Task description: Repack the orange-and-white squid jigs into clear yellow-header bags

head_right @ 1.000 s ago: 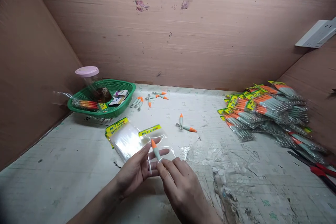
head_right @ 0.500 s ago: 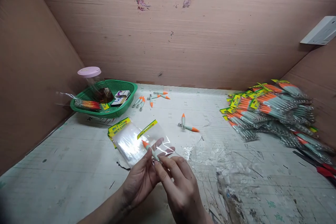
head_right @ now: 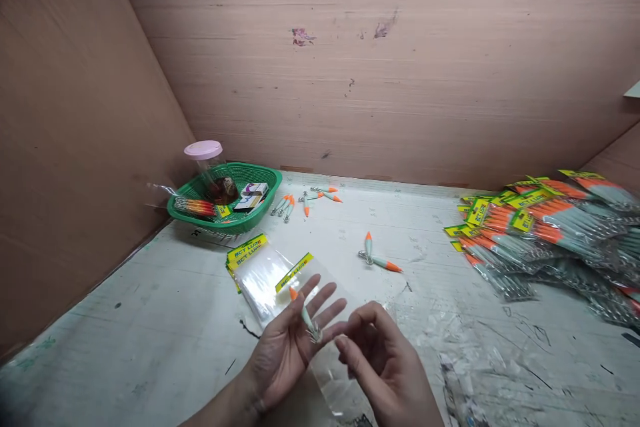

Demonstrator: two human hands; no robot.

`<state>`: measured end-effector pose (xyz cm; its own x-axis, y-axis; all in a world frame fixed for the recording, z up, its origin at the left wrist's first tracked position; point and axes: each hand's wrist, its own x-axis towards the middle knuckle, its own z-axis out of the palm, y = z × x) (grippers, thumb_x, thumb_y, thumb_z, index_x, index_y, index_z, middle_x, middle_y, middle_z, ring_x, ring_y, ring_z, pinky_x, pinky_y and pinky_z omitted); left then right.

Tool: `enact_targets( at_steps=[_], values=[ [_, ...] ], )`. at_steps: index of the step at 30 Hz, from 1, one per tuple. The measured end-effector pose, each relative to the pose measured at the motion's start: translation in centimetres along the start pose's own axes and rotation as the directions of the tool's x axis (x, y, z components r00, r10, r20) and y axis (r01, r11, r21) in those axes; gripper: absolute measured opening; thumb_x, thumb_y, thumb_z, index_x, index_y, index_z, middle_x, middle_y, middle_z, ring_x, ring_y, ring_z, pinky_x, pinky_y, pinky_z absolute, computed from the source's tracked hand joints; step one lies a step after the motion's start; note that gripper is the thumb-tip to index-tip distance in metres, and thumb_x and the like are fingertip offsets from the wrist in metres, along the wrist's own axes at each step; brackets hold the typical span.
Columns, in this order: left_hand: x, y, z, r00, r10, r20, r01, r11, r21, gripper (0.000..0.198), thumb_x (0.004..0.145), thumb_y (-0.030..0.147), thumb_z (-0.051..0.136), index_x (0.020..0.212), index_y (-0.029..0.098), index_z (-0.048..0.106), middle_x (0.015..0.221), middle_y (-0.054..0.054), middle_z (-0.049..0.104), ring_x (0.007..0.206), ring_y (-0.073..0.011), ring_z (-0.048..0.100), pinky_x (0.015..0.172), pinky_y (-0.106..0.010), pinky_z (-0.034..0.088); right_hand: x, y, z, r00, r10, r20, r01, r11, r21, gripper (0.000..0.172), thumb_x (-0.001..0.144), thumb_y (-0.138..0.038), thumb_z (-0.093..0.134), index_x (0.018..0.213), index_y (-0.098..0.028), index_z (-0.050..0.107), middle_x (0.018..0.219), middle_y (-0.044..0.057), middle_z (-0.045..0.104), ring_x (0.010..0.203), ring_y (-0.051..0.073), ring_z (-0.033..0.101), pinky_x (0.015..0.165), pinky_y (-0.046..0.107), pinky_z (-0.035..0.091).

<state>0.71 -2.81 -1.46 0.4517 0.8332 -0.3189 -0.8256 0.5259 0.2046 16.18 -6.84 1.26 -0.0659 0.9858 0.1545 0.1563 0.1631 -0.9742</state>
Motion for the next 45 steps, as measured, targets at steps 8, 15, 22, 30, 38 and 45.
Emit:
enact_targets(
  at_steps=[8,15,22,30,38,45],
  values=[
    [0.1,2.0,1.7,0.964,0.082,-0.252,-0.078,0.997,0.026,0.026,0.093,0.015,0.047,0.117,0.010,0.054,0.114,-0.016,0.067,0.099,-0.0251,0.067,0.078,-0.034,0.059,9.1,4.5,-6.3,0.944,-0.032,-0.329,-0.212,0.706,-0.676,0.029,0.083,-0.045,0.051,0.076,-0.018,0.058,0.070,0.005,0.060,0.062,0.018,0.056,0.060,0.031,0.044],
    [0.6,2.2,1.3,0.965,0.104,-0.242,-0.095,0.994,0.049,0.023,0.093,0.014,0.046,0.113,0.010,0.055,0.112,-0.017,0.067,0.102,-0.0270,0.066,0.077,-0.034,0.060,11.2,7.1,-3.6,0.958,0.032,-0.285,-0.264,0.483,-0.835,0.009,0.081,-0.026,0.058,0.075,-0.019,0.056,0.085,0.007,0.061,0.071,0.019,0.057,0.056,0.027,0.035],
    [0.4,2.3,1.4,0.965,0.107,-0.241,-0.096,0.994,0.054,0.024,0.093,0.013,0.046,0.116,0.009,0.053,0.111,-0.017,0.068,0.098,-0.0266,0.068,0.075,-0.034,0.061,10.0,6.7,-4.3,0.990,0.048,-0.135,-0.140,0.521,-0.842,0.011,0.080,-0.020,0.058,0.090,-0.016,0.058,0.083,0.006,0.061,0.072,0.019,0.059,0.064,0.029,0.042],
    [0.6,2.2,1.3,0.962,0.116,-0.247,-0.100,0.992,0.075,0.026,0.093,0.012,0.046,0.118,0.009,0.051,0.111,-0.017,0.068,0.098,-0.0260,0.068,0.075,-0.033,0.061,9.7,7.1,-5.5,0.998,-0.057,-0.041,0.009,0.683,-0.730,0.016,0.077,-0.012,0.052,0.088,-0.018,0.061,0.088,0.005,0.059,0.073,0.017,0.059,0.069,0.030,0.048],
    [0.9,2.5,1.0,0.957,0.131,-0.260,-0.119,0.991,0.063,0.023,0.093,0.019,0.048,0.113,0.008,0.053,0.108,-0.017,0.069,0.095,-0.0279,0.069,0.075,-0.036,0.060,5.9,-0.4,-7.9,0.988,-0.123,0.095,0.151,0.898,-0.413,0.025,0.083,-0.038,0.062,0.100,-0.019,0.061,0.087,0.005,0.063,0.078,0.018,0.062,0.068,0.030,0.053],
    [0.7,2.3,0.9,0.970,0.111,-0.214,-0.096,0.992,0.078,0.026,0.093,0.020,0.048,0.116,0.010,0.052,0.110,-0.015,0.068,0.097,-0.0290,0.068,0.078,-0.038,0.059,1.8,-5.8,-5.2,0.769,-0.077,0.635,0.408,0.823,-0.394,0.019,0.082,-0.013,0.062,0.097,-0.025,0.063,0.087,0.003,0.064,0.079,0.016,0.063,0.069,0.025,0.054]
  ],
)
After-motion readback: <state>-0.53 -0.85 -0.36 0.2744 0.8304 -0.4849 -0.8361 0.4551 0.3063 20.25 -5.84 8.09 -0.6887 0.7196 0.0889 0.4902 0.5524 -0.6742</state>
